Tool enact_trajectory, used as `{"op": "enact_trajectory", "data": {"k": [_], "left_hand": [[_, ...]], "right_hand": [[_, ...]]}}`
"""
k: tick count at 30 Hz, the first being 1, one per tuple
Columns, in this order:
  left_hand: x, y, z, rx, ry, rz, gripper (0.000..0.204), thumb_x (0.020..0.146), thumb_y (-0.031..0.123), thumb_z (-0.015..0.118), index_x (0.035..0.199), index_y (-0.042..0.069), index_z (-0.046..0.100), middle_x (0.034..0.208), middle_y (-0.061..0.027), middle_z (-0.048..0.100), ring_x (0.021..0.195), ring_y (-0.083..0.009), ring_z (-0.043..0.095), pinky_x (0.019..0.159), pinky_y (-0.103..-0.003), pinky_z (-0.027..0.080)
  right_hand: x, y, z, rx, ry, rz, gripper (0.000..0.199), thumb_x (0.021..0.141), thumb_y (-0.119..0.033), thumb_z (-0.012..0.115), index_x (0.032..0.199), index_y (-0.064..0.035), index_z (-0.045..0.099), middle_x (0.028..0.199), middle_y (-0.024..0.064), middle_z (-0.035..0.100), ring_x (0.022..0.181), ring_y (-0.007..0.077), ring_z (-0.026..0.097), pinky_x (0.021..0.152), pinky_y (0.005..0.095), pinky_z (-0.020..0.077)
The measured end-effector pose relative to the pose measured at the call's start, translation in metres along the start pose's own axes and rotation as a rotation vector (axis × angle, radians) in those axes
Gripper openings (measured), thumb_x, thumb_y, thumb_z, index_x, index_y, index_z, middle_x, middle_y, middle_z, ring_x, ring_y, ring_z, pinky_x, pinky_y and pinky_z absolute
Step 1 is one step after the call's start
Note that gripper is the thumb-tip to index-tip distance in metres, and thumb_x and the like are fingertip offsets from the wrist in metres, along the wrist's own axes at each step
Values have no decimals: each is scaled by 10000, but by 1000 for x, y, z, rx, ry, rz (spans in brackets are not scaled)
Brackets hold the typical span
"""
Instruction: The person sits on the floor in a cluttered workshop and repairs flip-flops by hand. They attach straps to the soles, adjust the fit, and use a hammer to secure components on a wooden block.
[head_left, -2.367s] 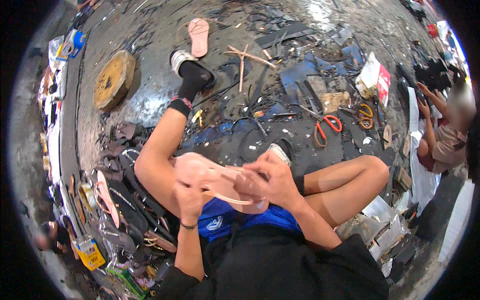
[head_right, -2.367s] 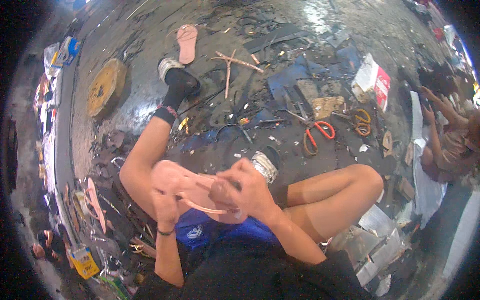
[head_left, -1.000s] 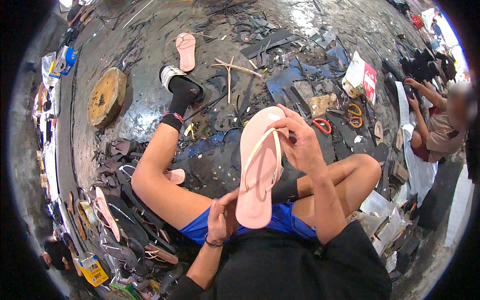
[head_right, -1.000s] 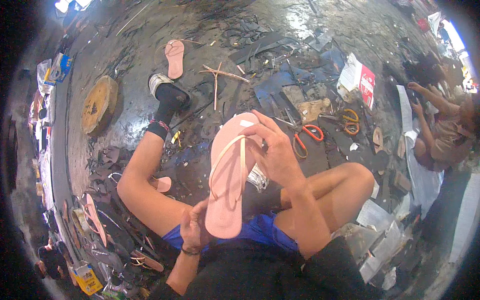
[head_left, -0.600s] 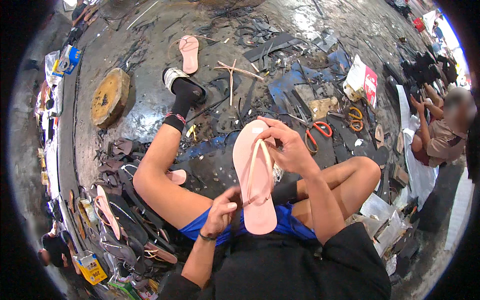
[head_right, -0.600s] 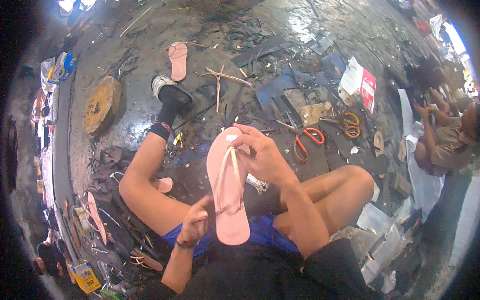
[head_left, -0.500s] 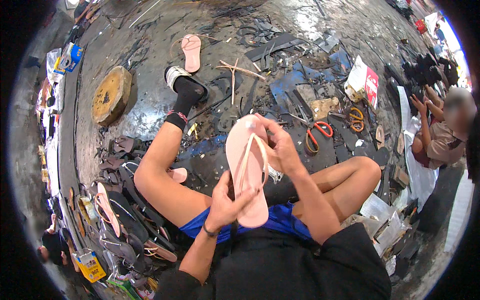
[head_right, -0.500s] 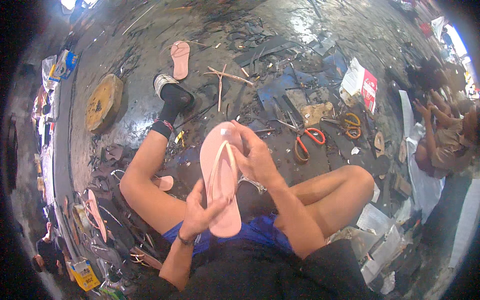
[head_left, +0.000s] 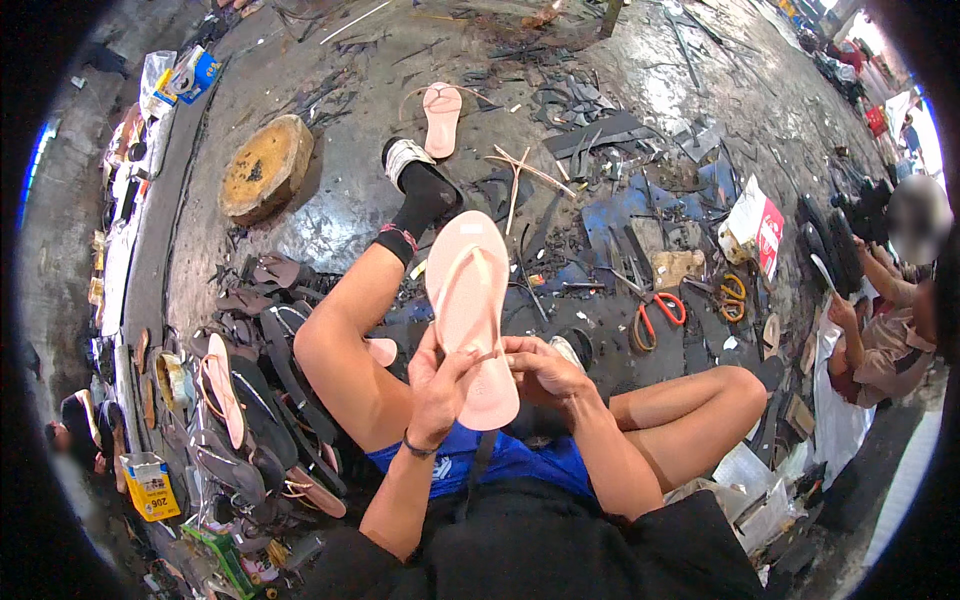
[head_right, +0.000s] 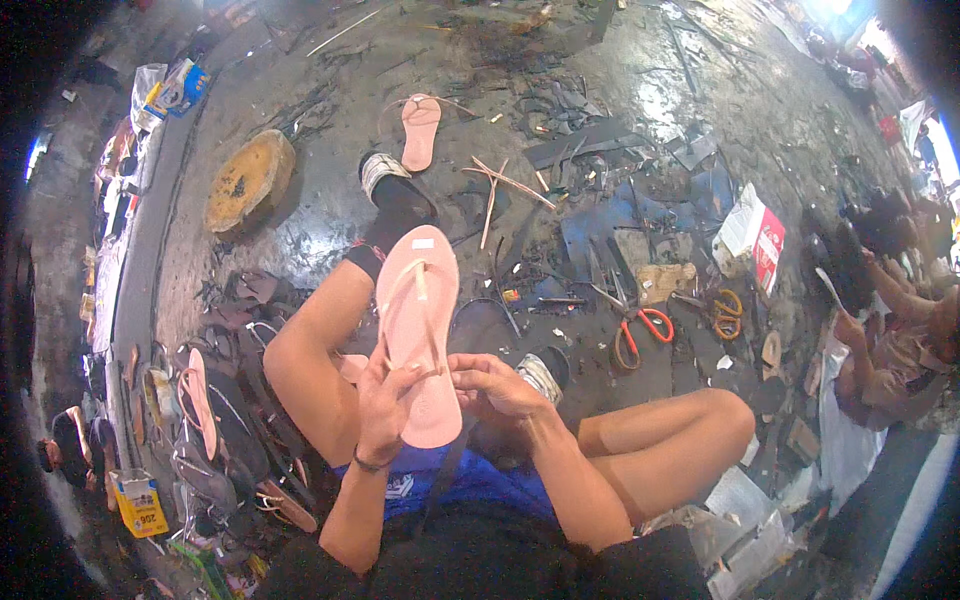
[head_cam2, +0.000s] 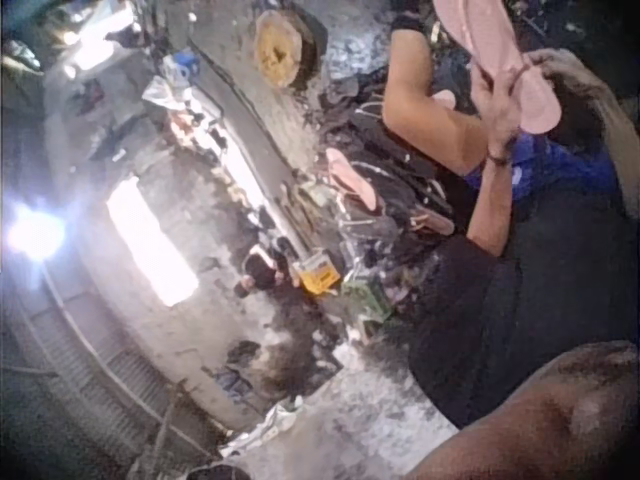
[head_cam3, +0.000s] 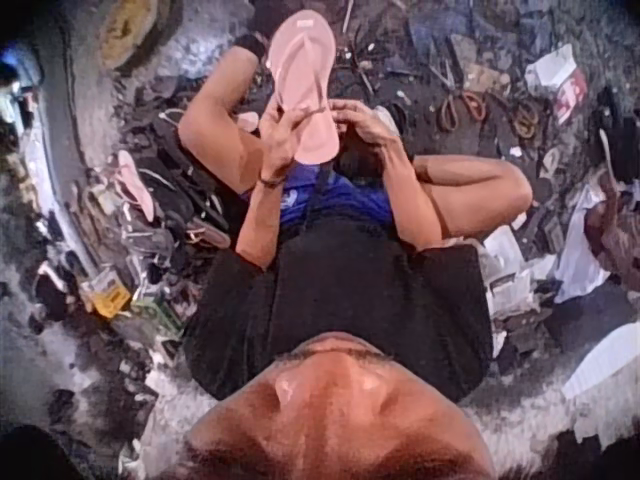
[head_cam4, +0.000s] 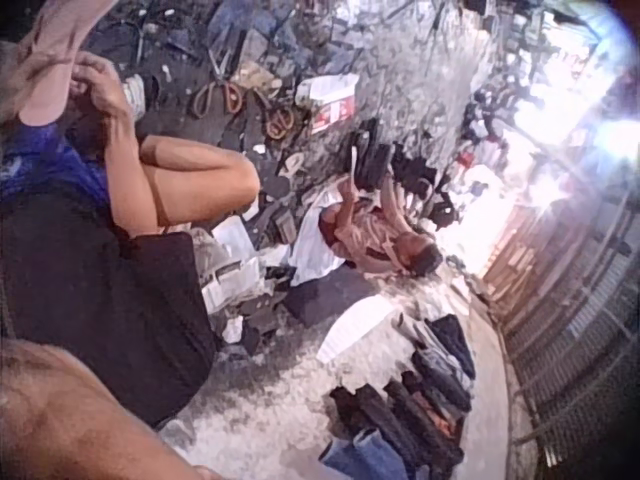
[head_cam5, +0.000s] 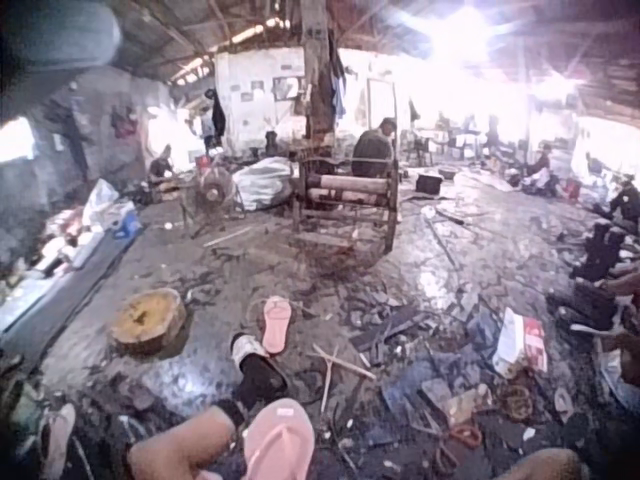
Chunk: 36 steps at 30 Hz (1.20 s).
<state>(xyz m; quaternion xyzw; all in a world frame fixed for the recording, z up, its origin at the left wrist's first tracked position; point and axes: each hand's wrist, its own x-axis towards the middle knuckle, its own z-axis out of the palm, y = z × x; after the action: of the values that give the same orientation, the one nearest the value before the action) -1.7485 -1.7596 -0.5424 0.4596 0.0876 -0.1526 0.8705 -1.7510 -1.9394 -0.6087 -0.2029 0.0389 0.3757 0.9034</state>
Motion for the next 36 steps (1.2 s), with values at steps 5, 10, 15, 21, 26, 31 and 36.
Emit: {"op": "enact_trajectory", "data": {"k": [5, 10, 15, 21, 26, 31, 36], "left_hand": [[-9, 18, -33, 128, 192, 185, 449, 918, -30, 585, 1356, -29, 483, 1208, -102, 619, 1057, -177, 647, 920, -331, 547], [-68, 99, -109, 411, 586, 508, 566, 936, 82, 630, 1438, -26, 393, 1346, -166, 523, 1172, -259, 577, 1004, -386, 475], [-216, 183, -205, 732, 1017, 835, 712, 954, 194, 676, 1521, -23, 302, 1485, -230, 428, 1288, -342, 506, 1089, -441, 403], [-272, 185, -181, 1681, 1518, 355, 934, 892, 312, 777, 1568, -6, 216, 1524, -311, 368, 1377, -446, 414, 1139, -506, 359], [-202, 183, -164, 2361, 1389, 511, 1028, 878, 412, 779, 1597, 33, 149, 1570, -264, 341, 1409, -488, 360, 1138, -528, 354], [-36, 149, -134, 1524, 763, 632, 567, 1025, 155, 576, 1499, -56, 347, 1547, -216, 397, 1435, -323, 387, 1189, -455, 291], [86, 101, -72, 1433, 216, 501, 546, 984, 219, 576, 1420, -85, 450, 1410, -230, 516, 1292, -336, 503, 1121, -444, 355]], "right_hand": [[47, 6, 23, -100, 15, 75, 256, 955, -75, 613, 1198, 5, 615, 1083, 50, 668, 989, 142, 635, 887, 274, 519], [147, -48, -10, -1315, 264, -184, 464, 937, -301, 660, 1259, 26, 592, 1241, 197, 615, 1167, 301, 591, 973, 422, 496], [210, -160, -143, -2001, 1228, -280, 1082, 778, -596, 756, 1493, 69, 289, 1472, 288, 402, 1399, 435, 365, 1125, 530, 335], [231, -197, -170, -1977, 1245, 112, 948, 748, -581, 789, 1399, 18, 450, 1354, 217, 503, 1323, 396, 441, 1124, 501, 310], [235, -187, -194, -2070, 1160, -87, 541, 774, -360, 823, 1178, -47, 646, 1167, 205, 632, 1121, 402, 620, 925, 520, 517], [192, -212, -216, -1902, 1071, -25, 216, 862, -205, 700, 1009, -46, 714, 1046, 213, 710, 1026, 365, 700, 856, 459, 572], [169, -177, -143, -1948, 1160, -549, 297, 884, -89, 589, 1146, 24, 504, 1199, 272, 551, 1002, 432, 653, 828, 475, 567]]}}
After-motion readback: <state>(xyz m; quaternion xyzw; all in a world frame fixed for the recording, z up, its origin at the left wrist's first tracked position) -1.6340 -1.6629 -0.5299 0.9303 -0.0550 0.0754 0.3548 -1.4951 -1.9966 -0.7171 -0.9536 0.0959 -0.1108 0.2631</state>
